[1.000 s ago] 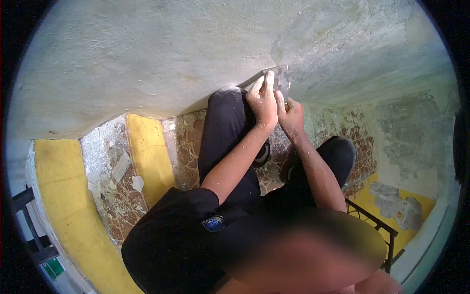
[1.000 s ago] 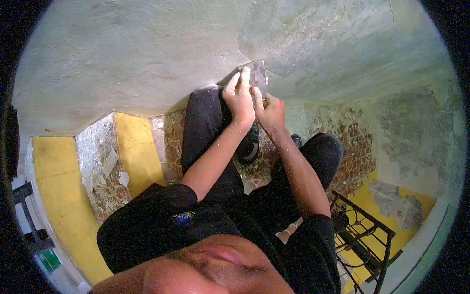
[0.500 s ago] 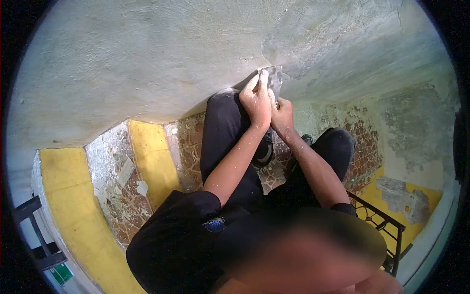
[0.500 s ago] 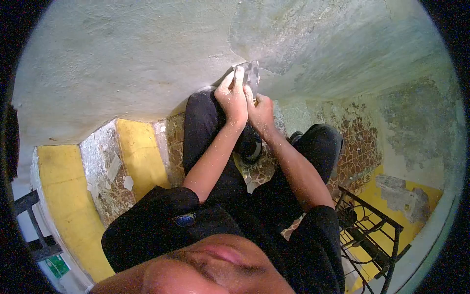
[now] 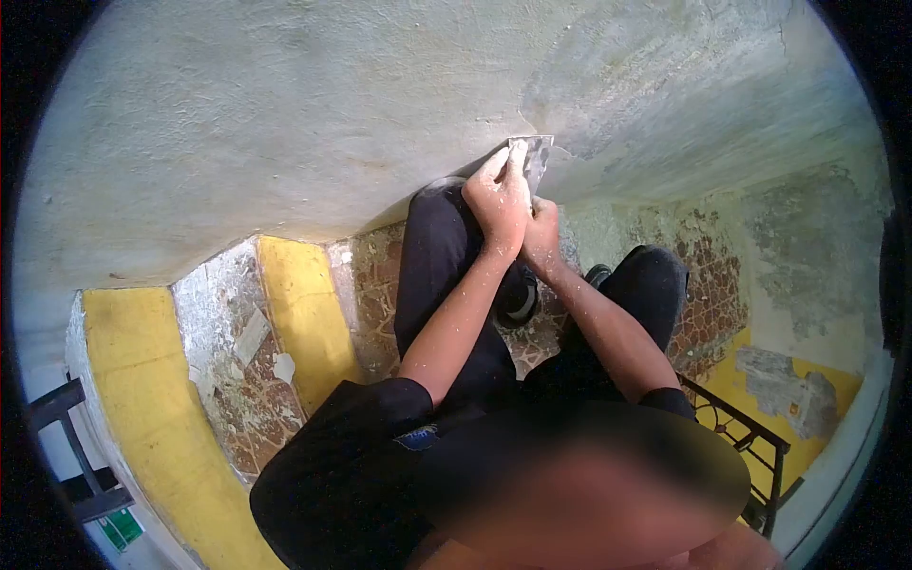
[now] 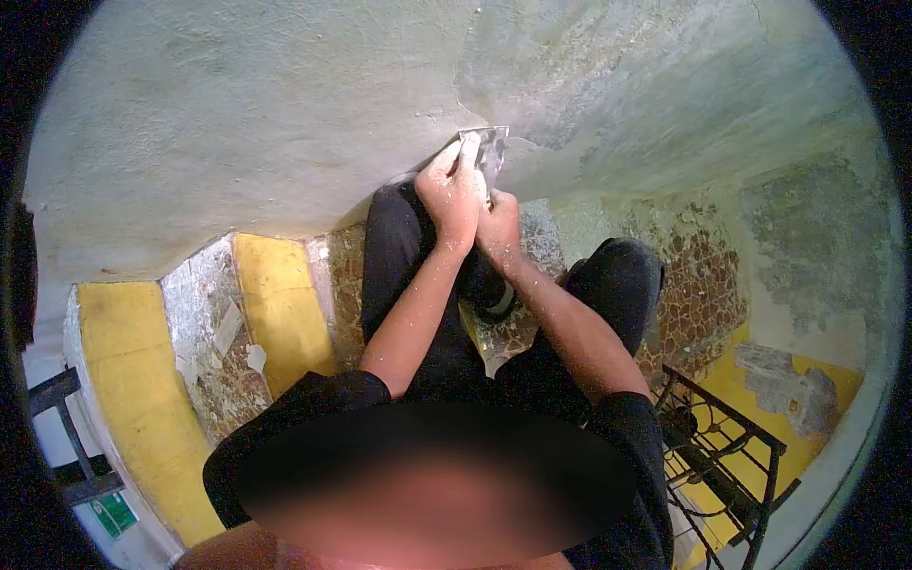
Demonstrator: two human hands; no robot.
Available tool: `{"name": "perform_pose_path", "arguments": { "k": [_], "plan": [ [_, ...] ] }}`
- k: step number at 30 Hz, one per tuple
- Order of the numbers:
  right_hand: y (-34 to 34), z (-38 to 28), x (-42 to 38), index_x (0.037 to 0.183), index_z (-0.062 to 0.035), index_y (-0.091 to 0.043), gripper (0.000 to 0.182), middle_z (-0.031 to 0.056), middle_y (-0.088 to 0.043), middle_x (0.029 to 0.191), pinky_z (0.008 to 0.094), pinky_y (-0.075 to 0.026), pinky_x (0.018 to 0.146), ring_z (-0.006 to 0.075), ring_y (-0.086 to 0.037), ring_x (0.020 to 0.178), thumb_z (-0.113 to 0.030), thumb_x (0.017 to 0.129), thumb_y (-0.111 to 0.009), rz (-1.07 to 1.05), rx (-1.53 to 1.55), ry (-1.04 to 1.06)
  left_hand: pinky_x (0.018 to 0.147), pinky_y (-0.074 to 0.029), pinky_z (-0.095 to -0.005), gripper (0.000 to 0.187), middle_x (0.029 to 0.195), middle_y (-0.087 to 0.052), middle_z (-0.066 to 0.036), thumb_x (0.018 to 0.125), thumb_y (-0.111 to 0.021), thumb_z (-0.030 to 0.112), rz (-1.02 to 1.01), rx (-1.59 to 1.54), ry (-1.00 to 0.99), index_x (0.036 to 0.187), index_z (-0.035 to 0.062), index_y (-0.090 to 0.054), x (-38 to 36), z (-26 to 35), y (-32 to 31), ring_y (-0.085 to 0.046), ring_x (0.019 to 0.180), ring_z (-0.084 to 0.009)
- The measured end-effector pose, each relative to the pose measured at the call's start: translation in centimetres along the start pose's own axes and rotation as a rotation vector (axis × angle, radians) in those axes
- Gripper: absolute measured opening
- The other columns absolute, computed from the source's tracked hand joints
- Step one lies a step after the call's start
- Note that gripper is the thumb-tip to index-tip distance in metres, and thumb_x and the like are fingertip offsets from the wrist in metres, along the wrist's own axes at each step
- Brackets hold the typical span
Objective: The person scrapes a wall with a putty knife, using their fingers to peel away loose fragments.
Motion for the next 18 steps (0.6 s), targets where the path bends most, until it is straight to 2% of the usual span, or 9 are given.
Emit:
{"name": "perform_pose_path", "arguments": {
  "k": [4, 9, 11, 18],
  "plan": [
    [-0.9, -0.3, -0.5, 0.088, 0.0101, -0.066, 0.021, 0.0027, -0.068, 0.08, 0.0322, -0.05, 0.066, 0.0077, -0.054, 0.078, -0.011, 0.091, -0.064, -0.033, 0.16, 0.001, 0.063, -0.048, -0.0248, 0.027, 0.08, -0.07, -0.001, 0.097, -0.07, 0.015, 0.009, 0.037, -0.078, 0.099, -0.0114, -0.072, 0.1, 0.3, 0.4, -0.055, 0.072, -0.0051],
    [-0.3, 0.0, -0.3, 0.087, 0.0095, -0.066, 0.018, 0.0024, -0.068, 0.08, 0.031, -0.049, 0.065, 0.0075, -0.055, 0.077, -0.008, 0.092, -0.061, -0.036, 0.118, 0.048, 0.066, -0.051, -0.0266, 0.027, 0.083, -0.073, -0.003, 0.097, -0.07, 0.015, 0.008, 0.045, -0.085, 0.1, -0.0119, -0.072, 0.0, 0.3, 0.3, -0.057, 0.075, -0.0056],
    [0.2, 0.4, -0.1, 0.087, 0.0098, -0.065, 0.022, 0.002, -0.068, 0.078, 0.0312, -0.049, 0.065, 0.0073, -0.055, 0.078, -0.011, 0.094, -0.06, -0.034, 0.091, 0.03, 0.066, -0.053, -0.0297, 0.023, 0.079, -0.075, -0.015, 0.097, -0.067, 0.011, 0.008, 0.054, -0.082, 0.1, -0.0113, -0.071, 0.0, 0.5, 0.2, -0.063, 0.075, -0.0072],
    [1.5, -1.7, -0.4, 0.087, 0.0096, -0.065, 0.037, 0.0023, -0.065, 0.074, 0.0317, -0.048, 0.063, 0.0067, -0.053, 0.075, -0.023, 0.102, -0.058, -0.029, 0.004, -0.027, 0.066, -0.052, -0.0286, 0.026, 0.08, -0.075, -0.01, 0.098, -0.067, 0.014, 0.007, -0.033, -0.056, 0.098, -0.0121, -0.071, -0.6, 1.2, -0.3, -0.059, 0.075, -0.0058]
  ]
}}
Point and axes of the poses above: each hand's wrist, its own x-axis towards the middle knuckle, its own y-axis out of the back of the hand, z = x × y, the point moved 1 cm from there along x, towards the middle knuckle
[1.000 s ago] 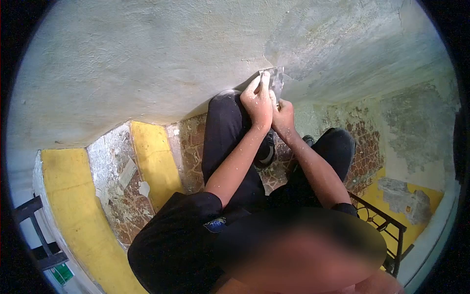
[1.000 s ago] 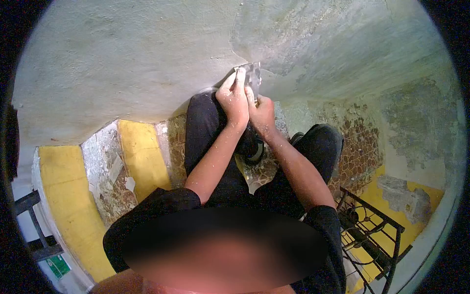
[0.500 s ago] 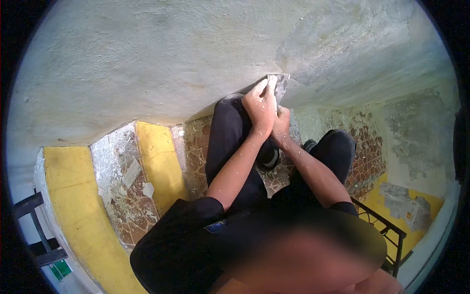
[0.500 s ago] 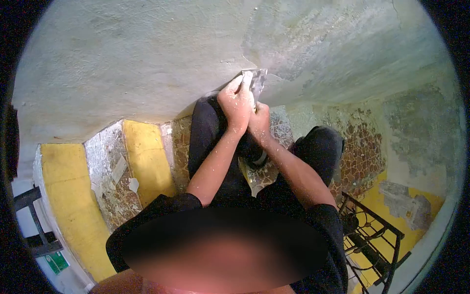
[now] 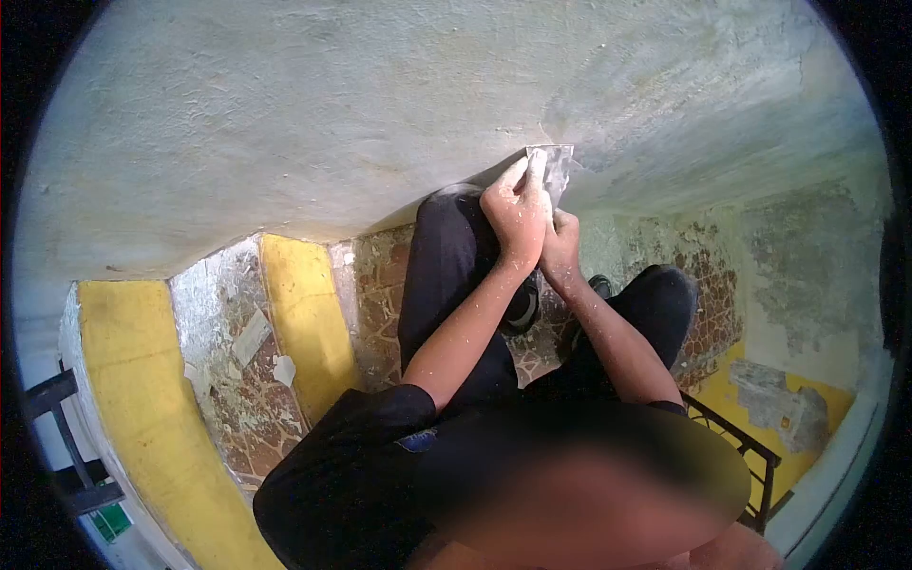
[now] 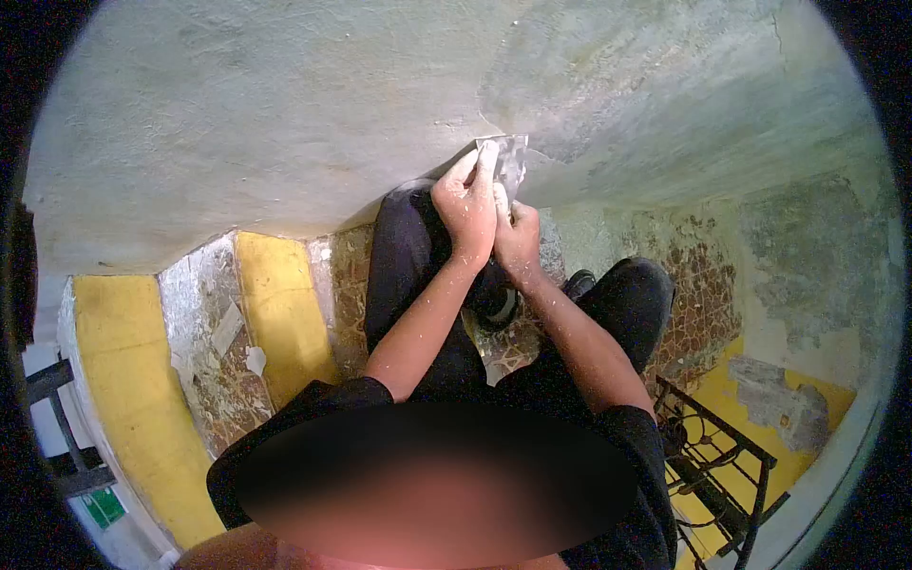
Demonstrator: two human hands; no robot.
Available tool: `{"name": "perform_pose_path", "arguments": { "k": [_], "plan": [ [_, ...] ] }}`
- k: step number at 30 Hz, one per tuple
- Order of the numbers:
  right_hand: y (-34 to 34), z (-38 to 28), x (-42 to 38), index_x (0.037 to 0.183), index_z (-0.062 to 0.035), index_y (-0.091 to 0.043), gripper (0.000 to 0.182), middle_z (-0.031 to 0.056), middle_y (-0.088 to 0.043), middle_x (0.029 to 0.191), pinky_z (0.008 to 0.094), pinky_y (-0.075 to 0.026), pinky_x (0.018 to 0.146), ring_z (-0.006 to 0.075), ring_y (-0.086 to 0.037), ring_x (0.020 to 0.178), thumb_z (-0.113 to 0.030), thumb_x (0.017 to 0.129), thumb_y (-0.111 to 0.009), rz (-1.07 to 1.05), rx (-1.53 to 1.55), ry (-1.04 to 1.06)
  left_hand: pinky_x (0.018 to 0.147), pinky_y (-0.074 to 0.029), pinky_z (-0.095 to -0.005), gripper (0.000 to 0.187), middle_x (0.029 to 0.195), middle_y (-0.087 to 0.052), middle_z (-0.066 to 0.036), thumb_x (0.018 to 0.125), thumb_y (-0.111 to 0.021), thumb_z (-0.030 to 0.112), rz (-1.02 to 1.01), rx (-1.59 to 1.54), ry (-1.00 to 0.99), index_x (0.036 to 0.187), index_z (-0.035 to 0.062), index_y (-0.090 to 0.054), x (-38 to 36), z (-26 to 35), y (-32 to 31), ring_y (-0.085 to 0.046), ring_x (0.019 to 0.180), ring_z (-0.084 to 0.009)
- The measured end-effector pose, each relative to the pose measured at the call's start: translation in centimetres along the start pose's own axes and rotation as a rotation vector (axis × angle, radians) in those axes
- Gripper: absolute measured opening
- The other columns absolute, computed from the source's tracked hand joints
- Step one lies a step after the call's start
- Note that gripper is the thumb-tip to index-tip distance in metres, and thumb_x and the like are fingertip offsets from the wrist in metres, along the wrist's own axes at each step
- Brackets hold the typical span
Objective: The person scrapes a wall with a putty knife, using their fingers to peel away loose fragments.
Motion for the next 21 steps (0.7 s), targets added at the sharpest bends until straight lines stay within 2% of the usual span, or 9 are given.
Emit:
{"name": "perform_pose_path", "arguments": {
  "k": [3, 5, 7, 8, 11, 13, 19, 20, 21],
  "plan": [
    [-0.2, -1.0, -0.4, 0.087, 0.0096, -0.065, 0.046, 0.0033, -0.063, 0.072, 0.0315, -0.046, 0.06, 0.007, -0.053, 0.071, -0.032, 0.105, -0.056, 0.01, -0.015, -0.031, 0.066, -0.052, -0.0287, 0.027, 0.084, -0.075, -0.007, 0.098, -0.067, 0.014, -0.013, -0.027, 0.026, 0.1, -0.0121, -0.071, -0.2, 0.5, 0.1, -0.059, 0.075, -0.0061],
    [-0.5, -1.2, -0.5, 0.076, 0.0021, -0.061, 0.052, 0.0005, -0.055, 0.065, 0.0303, -0.04, 0.051, 0.0072, -0.048, 0.059, -0.038, 0.107, -0.052, 0.017, 0.088, -0.077, 0.066, -0.048, -0.0257, 0.026, 0.082, -0.068, 0.001, 0.098, -0.068, 0.015, -0.044, 0.007, 0.026, 0.1, -0.0106, -0.072, 0.0, 0.7, 0.3, -0.053, 0.074, -0.0061],
    [0.1, -0.8, -0.4, 0.072, -0.0029, -0.056, 0.053, -0.0012, -0.049, 0.061, 0.0297, -0.035, 0.047, 0.0078, -0.042, 0.053, -0.042, 0.108, -0.05, -0.058, 0.255, -0.16, 0.062, -0.047, -0.0243, 0.025, 0.084, -0.068, 0.0, 0.098, -0.068, 0.015, -0.077, -0.051, 0.022, 0.102, -0.0092, -0.073, 0.8, -0.6, 0.8, -0.055, 0.072, -0.006],
    [0.3, -0.6, -0.4, 0.067, -0.008, -0.051, 0.055, -0.003, -0.042, 0.058, 0.0291, -0.03, 0.043, 0.0085, -0.037, 0.047, -0.045, 0.108, -0.048, -0.135, 0.419, -0.242, 0.06, -0.046, -0.023, 0.023, 0.085, -0.068, 0.0, 0.098, -0.068, 0.014, -0.154, -0.102, 0.119, 0.104, -0.0076, -0.074, 1.2, -0.5, 1.3, -0.055, 0.071, -0.0055],
    [1.2, -3.0, -0.9, 0.069, -0.0122, -0.041, 0.056, -0.0005, -0.036, 0.05, 0.0282, -0.024, 0.036, 0.0111, -0.03, 0.037, -0.053, 0.107, -0.044, -0.201, 0.408, -0.348, 0.054, -0.043, -0.0193, 0.02, 0.087, -0.069, -0.001, 0.097, -0.07, 0.013, -0.234, -0.23, 0.282, 0.106, -0.0032, -0.075, 1.7, 0.3, 1.4, -0.056, 0.067, -0.0039],
    [1.6, -3.9, -0.1, 0.071, -0.0097, -0.045, 0.063, 0.0023, -0.038, 0.048, 0.0296, -0.026, 0.035, 0.0133, -0.033, 0.034, -0.061, 0.106, -0.036, -0.259, 0.376, -0.225, 0.057, -0.05, -0.0226, 0.023, 0.086, -0.07, 0.0, 0.096, -0.071, 0.018, -0.272, -0.314, 0.241, 0.103, -0.0032, -0.076, 1.7, 1.5, 1.4, -0.06, 0.07, -0.0065],
    [2.6, -7.1, 0.1, 0.087, -0.0069, -0.055, 0.062, 0.0062, -0.049, 0.055, 0.0322, -0.036, 0.038, 0.0181, -0.047, 0.039, -0.06, 0.106, -0.03, -0.255, 0.396, -0.331, 0.062, -0.058, -0.0257, 0.025, 0.088, -0.071, -0.003, 0.096, -0.072, 0.019, -0.246, -0.281, 0.157, 0.106, -0.0044, -0.074, 1.6, 2.7, 1.7, -0.066, 0.074, -0.0086],
    [3.2, -6.5, 0.4, 0.096, -0.0054, -0.062, 0.05, 0.0065, -0.058, 0.066, 0.0303, -0.046, 0.048, 0.0182, -0.056, 0.048, -0.048, 0.107, -0.04, -0.276, 0.381, -0.24, 0.06, -0.057, -0.0253, 0.023, 0.089, -0.072, -0.004, 0.096, -0.072, 0.016, -0.232, -0.278, 0.167, 0.106, -0.0043, -0.074, 1.6, 2.3, 1.7, -0.067, 0.072, -0.0096],
    [3.3, -6.6, 0.5, 0.096, -0.0054, -0.062, 0.05, 0.0065, -0.058, 0.066, 0.0303, -0.046, 0.048, 0.0182, -0.056, 0.048, -0.048, 0.107, -0.04, -0.276, 0.382, -0.233, 0.058, -0.056, -0.0249, 0.021, 0.09, -0.073, -0.006, 0.096, -0.071, 0.014, -0.216, -0.276, 0.177, 0.106, -0.0042, -0.074, 1.6, 2.4, 1.7, -0.068, 0.07, -0.0106]
  ]
}}
Point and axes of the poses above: each hand's wrist, its own x-axis towards the middle knuckle, its own y-axis out of the back of the hand, z = x × y, the point moved 1 cm from there along x, towards the middle knuckle
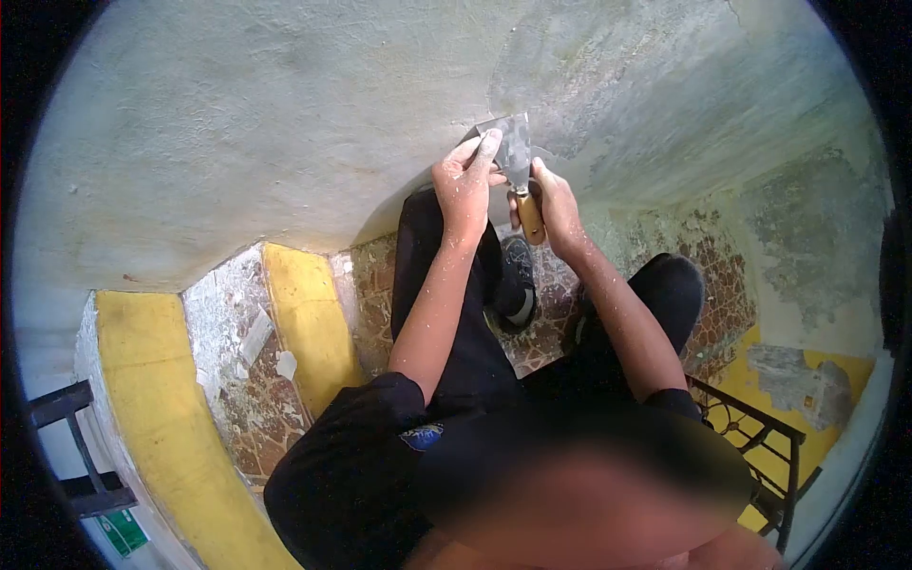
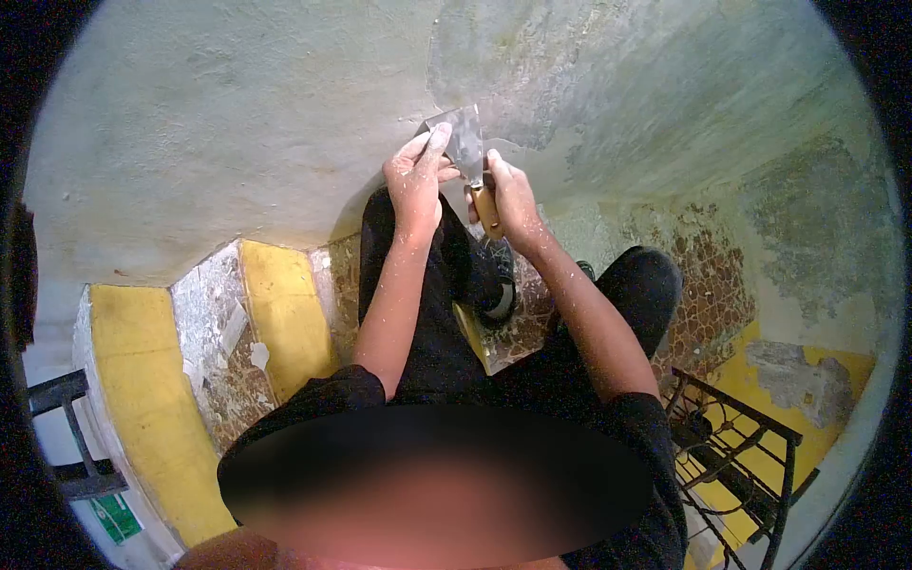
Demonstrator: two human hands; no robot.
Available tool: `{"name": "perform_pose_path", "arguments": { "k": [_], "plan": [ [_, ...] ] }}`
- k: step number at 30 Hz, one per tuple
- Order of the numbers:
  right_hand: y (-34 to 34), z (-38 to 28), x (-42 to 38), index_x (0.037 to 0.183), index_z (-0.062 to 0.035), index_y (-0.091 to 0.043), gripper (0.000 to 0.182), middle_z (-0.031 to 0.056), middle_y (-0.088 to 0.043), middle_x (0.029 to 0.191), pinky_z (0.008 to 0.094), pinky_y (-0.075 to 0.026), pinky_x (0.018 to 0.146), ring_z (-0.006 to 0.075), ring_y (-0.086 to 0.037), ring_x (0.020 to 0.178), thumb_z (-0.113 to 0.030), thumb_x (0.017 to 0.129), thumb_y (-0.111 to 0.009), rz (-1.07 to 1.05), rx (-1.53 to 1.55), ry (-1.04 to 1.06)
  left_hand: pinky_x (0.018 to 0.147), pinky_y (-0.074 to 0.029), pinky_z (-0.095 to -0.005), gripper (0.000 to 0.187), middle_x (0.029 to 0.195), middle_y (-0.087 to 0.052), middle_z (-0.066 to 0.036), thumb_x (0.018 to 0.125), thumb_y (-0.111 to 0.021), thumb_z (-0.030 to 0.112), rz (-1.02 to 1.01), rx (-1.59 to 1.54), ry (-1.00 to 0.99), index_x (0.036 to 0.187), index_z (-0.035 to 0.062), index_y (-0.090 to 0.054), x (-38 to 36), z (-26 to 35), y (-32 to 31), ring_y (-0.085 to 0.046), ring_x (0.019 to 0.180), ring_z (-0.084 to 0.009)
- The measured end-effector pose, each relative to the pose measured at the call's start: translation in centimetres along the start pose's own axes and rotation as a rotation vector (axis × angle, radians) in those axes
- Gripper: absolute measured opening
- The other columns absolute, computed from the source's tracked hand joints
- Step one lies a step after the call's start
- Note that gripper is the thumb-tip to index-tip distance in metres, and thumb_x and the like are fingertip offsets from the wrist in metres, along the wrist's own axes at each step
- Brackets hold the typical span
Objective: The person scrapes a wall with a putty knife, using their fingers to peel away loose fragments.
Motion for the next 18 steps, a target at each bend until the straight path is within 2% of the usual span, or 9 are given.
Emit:
{"name": "perform_pose_path", "arguments": {
  "k": [2, 3, 6, 7, 13, 18],
  "plan": [
    [0.4, -0.4, 0.2, 0.09, -0.0023, -0.064, 0.041, 0.003, -0.062, 0.071, 0.0277, -0.047, 0.055, 0.0137, -0.058, 0.057, -0.039, 0.105, -0.051, 0.177, -0.079, 0.107, 0.058, -0.056, -0.0248, 0.022, 0.088, -0.072, -0.005, 0.096, -0.072, 0.015, 0.018, 0.035, -0.008, 0.106, -0.0041, -0.074, -0.1, 0.0, -0.1, -0.067, 0.07, -0.0099],
    [1.1, -0.6, 0.8, 0.093, -0.0004, -0.07, 0.03, 0.0006, -0.065, 0.078, 0.0259, -0.05, 0.062, 0.0101, -0.06, 0.067, -0.028, 0.101, -0.063, 0.209, -0.145, 0.168, 0.058, -0.056, -0.0248, 0.022, 0.088, -0.072, -0.005, 0.095, -0.072, 0.015, 0.023, 0.037, -0.004, 0.107, -0.0041, -0.074, 0.0, -0.1, -0.2, -0.066, 0.069, -0.0097],
    [2.9, -0.5, 0.1, 0.095, -0.0001, -0.075, 0.026, 0.0007, -0.067, 0.081, 0.0248, -0.05, 0.065, 0.0084, -0.06, 0.069, -0.024, 0.098, -0.068, 0.265, -0.113, 0.183, 0.058, -0.056, -0.025, 0.023, 0.088, -0.072, -0.005, 0.095, -0.072, 0.016, 0.019, 0.043, 0.005, 0.107, -0.004, -0.074, -0.1, -0.6, -0.3, -0.066, 0.07, -0.0096],
    [3.4, -0.6, -0.1, 0.1, 0.0002, -0.077, 0.021, 0.0016, -0.069, 0.083, 0.0242, -0.049, 0.066, 0.0076, -0.059, 0.068, -0.02, 0.095, -0.073, 0.267, -0.095, 0.161, 0.058, -0.056, -0.0251, 0.023, 0.088, -0.072, -0.005, 0.095, -0.073, 0.016, 0.013, 0.047, 0.006, 0.107, -0.0038, -0.074, -0.1, -0.7, -0.4, -0.066, 0.07, -0.0097],
    [5.1, -1.1, -1.9, 0.094, 0.0006, -0.078, 0.019, 0.001, -0.069, 0.079, 0.0242, -0.048, 0.067, 0.0079, -0.058, 0.069, -0.018, 0.089, -0.08, 0.233, -0.11, 0.164, 0.059, -0.055, -0.0249, 0.024, 0.088, -0.072, -0.005, 0.095, -0.073, 0.016, 0.0, 0.061, 0.023, 0.108, -0.0043, -0.074, -0.2, -1.1, -0.6, -0.066, 0.069, -0.01],
    [5.3, -1.6, -3.1, 0.093, -0.0009, -0.078, 0.017, 0.0003, -0.068, 0.079, 0.0247, -0.048, 0.069, 0.0079, -0.057, 0.071, -0.017, 0.089, -0.08, 0.226, -0.131, 0.21, 0.059, -0.056, -0.025, 0.028, 0.087, -0.071, -0.004, 0.095, -0.073, 0.02, -0.032, 0.068, 0.019, 0.109, -0.005, -0.074, -0.2, -1.9, -0.8, -0.062, 0.07, -0.0084]
  ]
}}
Point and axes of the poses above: each hand's wrist, its own x-axis towards the middle knuckle, its own y-axis out of the back of the hand, z = x × y, the point moved 1 cm from there along x, towards the middle knuckle
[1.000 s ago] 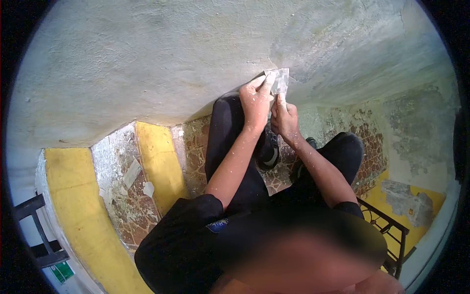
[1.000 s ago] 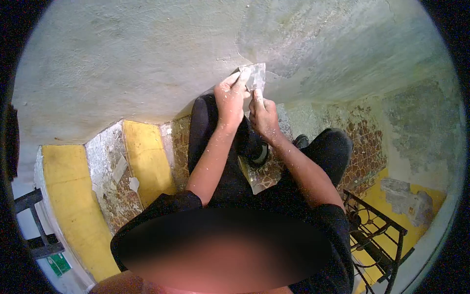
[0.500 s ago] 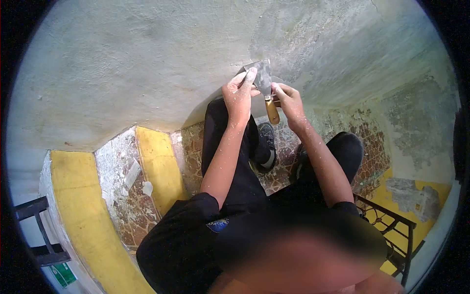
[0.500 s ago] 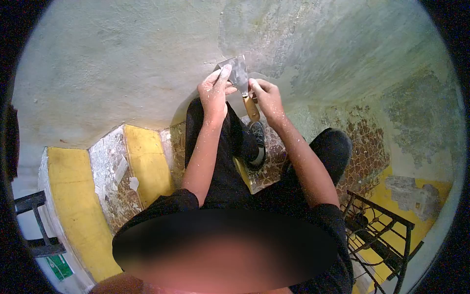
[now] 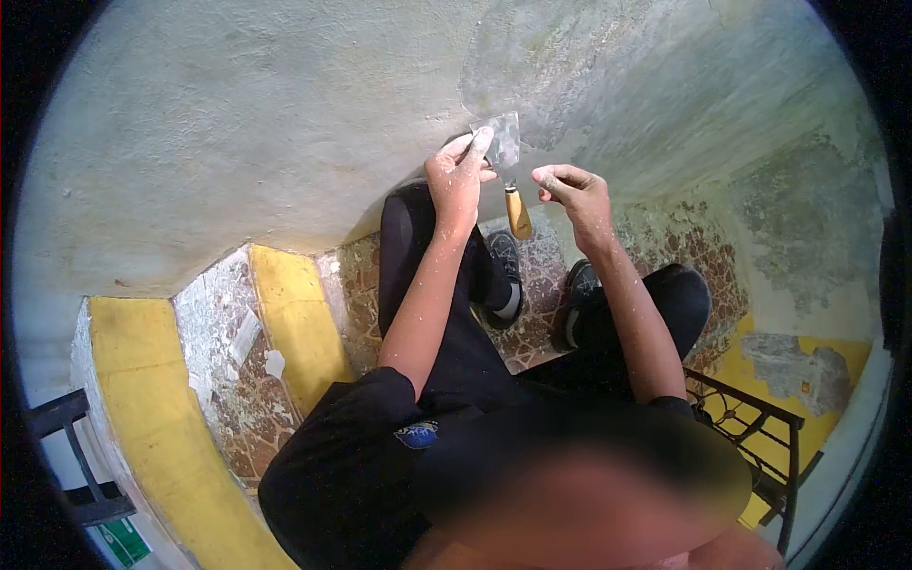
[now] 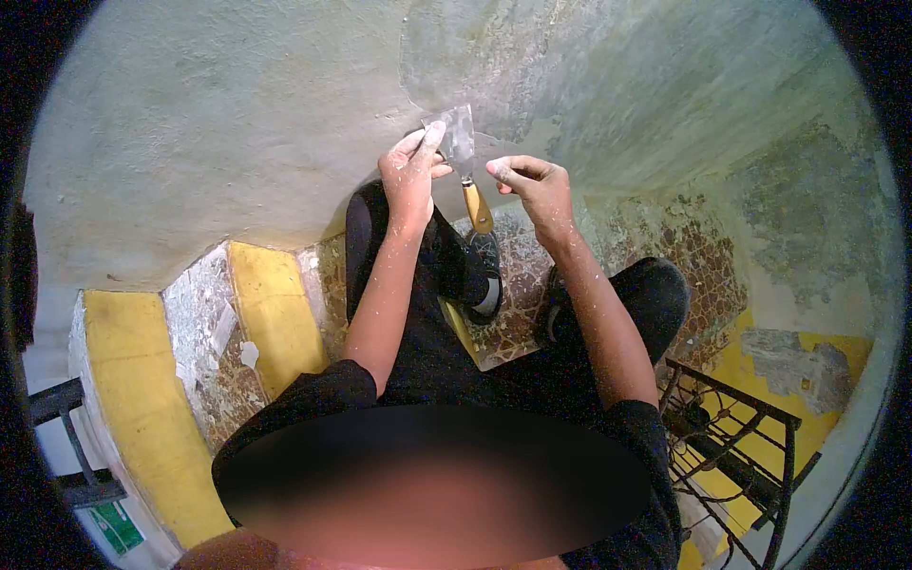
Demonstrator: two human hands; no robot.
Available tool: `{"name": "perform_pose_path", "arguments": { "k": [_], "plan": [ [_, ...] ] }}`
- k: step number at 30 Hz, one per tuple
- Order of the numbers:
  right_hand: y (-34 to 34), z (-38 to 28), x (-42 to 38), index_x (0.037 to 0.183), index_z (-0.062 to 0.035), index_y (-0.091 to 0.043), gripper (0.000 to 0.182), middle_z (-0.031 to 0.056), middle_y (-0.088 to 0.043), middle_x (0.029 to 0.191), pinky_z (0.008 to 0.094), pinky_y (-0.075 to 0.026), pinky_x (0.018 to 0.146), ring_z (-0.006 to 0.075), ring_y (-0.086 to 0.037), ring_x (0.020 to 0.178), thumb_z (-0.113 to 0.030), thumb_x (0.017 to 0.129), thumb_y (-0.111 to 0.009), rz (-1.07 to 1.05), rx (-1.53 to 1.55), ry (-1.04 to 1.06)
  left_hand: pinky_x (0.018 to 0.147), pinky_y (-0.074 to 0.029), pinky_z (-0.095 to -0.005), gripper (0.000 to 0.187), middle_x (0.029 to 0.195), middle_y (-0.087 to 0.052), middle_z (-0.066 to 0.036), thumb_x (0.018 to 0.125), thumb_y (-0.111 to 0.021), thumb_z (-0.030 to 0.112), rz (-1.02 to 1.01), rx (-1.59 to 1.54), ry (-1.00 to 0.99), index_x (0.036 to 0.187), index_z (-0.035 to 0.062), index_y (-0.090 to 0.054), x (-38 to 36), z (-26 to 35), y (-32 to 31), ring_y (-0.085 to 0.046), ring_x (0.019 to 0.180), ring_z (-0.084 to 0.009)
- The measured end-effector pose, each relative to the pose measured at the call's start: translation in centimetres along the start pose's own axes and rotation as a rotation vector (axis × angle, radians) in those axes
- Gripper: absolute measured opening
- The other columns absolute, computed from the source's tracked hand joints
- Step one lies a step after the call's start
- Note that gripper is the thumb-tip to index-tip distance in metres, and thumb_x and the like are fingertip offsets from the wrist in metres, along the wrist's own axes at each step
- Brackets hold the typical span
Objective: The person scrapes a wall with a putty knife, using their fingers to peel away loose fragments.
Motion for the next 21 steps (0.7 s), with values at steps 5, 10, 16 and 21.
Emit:
{"name": "perform_pose_path", "arguments": {
  "k": [5, 10, 16, 21],
  "plan": [
    [0.3, 0.4, 0.3, 0.093, -0.0016, -0.075, 0.016, -0.0007, -0.067, 0.08, 0.0242, -0.047, 0.072, 0.0076, -0.057, 0.072, -0.017, 0.091, -0.078, -0.068, 0.02, 0.076, 0.06, -0.056, -0.0256, 0.028, 0.087, -0.071, -0.005, 0.095, -0.073, 0.019, -0.018, 0.015, 0.017, 0.109, -0.0056, -0.074, -0.3, -0.3, -0.5, -0.064, 0.07, -0.0095],
    [-0.1, -0.1, 0.2, 0.094, -0.0047, -0.066, 0.016, -0.0005, -0.062, 0.084, 0.0292, -0.049, 0.08, 0.0105, -0.06, 0.078, -0.02, 0.101, -0.064, -0.101, 0.071, -0.007, 0.06, -0.056, -0.0257, 0.028, 0.085, -0.07, -0.004, 0.094, -0.073, 0.019, -0.028, 0.022, 0.036, 0.108, -0.005, -0.074, -0.4, -0.7, -0.9, -0.063, 0.069, -0.0093],
    [-0.1, -0.9, 0.0, 0.091, -0.0078, -0.062, 0.024, 0.0001, -0.054, 0.076, 0.0311, -0.047, 0.077, 0.0152, -0.056, 0.074, -0.023, 0.106, -0.051, -0.167, 0.28, -0.103, 0.06, -0.056, -0.0254, 0.026, 0.089, -0.072, -0.005, 0.095, -0.073, 0.017, -0.043, 0.026, 0.053, 0.109, -0.0053, -0.073, -0.1, -1.5, -0.7, -0.066, 0.069, -0.0102],
    [0.2, -2.0, -0.4, 0.076, -0.0149, -0.05, 0.041, -0.0035, -0.043, 0.067, 0.0288, -0.038, 0.064, 0.0129, -0.041, 0.06, -0.03, 0.111, -0.037, -0.432, 0.725, -0.242, 0.062, -0.058, -0.0268, 0.027, 0.09, -0.072, -0.006, 0.095, -0.072, 0.017, -0.046, 0.043, 0.051, 0.109, -0.0058, -0.072, 0.0, -1.6, -0.7, -0.068, 0.073, -0.0113]
  ]
}}
Point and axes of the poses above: each hand's wrist, its own x-axis towards the middle knuckle, its own y-axis out of the back of the hand, z = x × y, the point moved 1 cm from there along x, towards the middle knuckle
